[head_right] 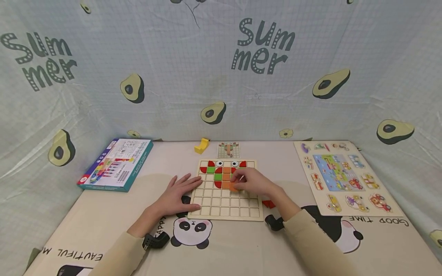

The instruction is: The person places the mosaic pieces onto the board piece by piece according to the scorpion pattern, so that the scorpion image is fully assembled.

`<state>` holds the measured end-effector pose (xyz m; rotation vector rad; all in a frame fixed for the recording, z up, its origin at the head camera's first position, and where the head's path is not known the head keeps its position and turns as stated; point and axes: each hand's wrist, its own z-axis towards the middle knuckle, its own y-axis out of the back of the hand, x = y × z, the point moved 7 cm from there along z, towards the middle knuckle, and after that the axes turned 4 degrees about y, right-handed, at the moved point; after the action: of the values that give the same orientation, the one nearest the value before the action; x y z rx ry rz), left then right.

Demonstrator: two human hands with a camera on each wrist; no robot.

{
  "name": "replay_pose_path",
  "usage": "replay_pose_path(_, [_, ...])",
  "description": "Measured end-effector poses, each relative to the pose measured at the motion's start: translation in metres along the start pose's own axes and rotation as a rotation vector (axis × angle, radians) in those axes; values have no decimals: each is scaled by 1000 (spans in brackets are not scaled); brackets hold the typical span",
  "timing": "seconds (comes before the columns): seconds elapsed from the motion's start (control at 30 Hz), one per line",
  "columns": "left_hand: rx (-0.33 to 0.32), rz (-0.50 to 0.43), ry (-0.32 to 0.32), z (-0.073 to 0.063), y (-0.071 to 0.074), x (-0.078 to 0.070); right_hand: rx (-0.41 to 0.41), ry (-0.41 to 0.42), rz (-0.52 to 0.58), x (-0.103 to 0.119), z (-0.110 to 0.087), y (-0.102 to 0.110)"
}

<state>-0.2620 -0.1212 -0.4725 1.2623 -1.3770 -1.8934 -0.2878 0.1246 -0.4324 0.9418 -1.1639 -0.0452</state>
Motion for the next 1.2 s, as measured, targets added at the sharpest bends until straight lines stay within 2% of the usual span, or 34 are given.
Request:
replay_pose_path(0.3, [-1, 1, -2, 0, -1, 0, 68, -32, -67, 6, 15, -22])
replay_pose_path(0.5, [-4, -2, -5, 0, -1, 0, 74, 10, -114, 10, 19, -29])
replay_pose_path(0.93, [-1, -4, 3, 0, -1, 0, 57, 36, -117, 13, 17, -29])
replay_pose_path(1.2, [-3, 2, 3, 0, -1, 0, 6, -2, -111, 7, 5, -12])
